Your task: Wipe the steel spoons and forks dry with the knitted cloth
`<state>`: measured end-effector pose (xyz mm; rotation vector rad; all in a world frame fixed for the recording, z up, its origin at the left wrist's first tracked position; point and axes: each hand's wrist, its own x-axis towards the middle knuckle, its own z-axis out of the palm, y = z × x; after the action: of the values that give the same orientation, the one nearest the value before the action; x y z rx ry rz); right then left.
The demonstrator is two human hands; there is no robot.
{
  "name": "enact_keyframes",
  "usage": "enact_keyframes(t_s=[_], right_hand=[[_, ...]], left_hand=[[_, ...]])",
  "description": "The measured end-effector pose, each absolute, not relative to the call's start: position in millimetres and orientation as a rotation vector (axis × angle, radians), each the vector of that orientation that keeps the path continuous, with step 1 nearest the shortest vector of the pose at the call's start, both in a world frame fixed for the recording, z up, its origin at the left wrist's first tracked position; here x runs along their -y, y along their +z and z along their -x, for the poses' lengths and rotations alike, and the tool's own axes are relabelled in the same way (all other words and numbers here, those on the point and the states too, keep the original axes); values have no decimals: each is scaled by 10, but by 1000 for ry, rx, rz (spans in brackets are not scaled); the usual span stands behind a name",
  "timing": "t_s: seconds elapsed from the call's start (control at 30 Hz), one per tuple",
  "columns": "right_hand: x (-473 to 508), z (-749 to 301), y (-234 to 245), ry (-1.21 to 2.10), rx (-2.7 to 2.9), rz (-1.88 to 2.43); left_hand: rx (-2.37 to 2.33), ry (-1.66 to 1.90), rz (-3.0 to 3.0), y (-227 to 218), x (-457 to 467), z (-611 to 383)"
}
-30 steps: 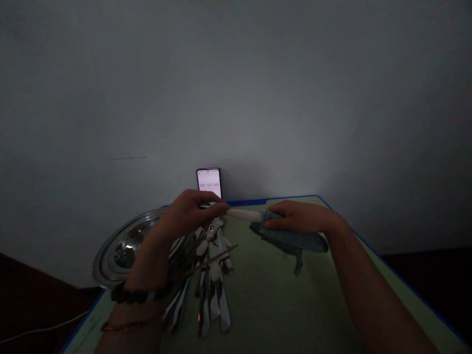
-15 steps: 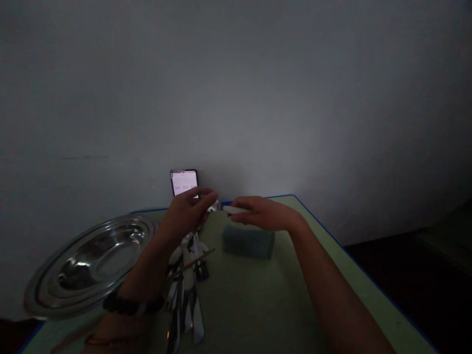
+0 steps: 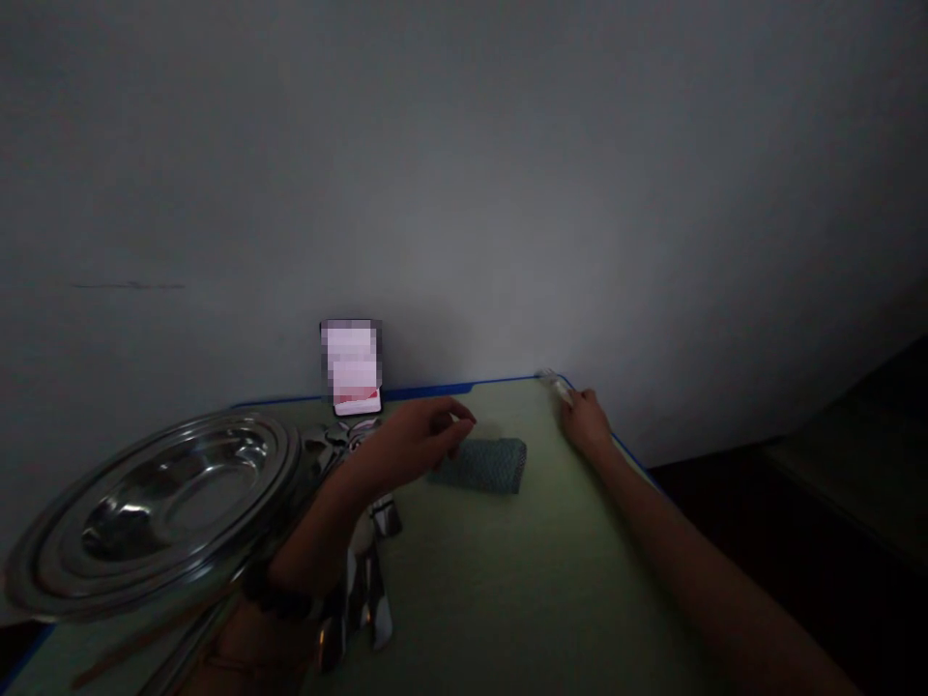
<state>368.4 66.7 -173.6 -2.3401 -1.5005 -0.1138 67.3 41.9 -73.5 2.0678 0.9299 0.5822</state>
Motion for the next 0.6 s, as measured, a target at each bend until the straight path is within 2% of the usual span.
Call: enact_keyframes(t_s=[0.23, 0.6], right_hand=[[-750, -3770, -1842, -351, 1405, 2391], [-756, -3950, -1921, -307, 1491, 2287]], left_hand=[[-919, 518, -2124, -718, -429, -642], [-932, 461, -2166, -718, -454, -669]])
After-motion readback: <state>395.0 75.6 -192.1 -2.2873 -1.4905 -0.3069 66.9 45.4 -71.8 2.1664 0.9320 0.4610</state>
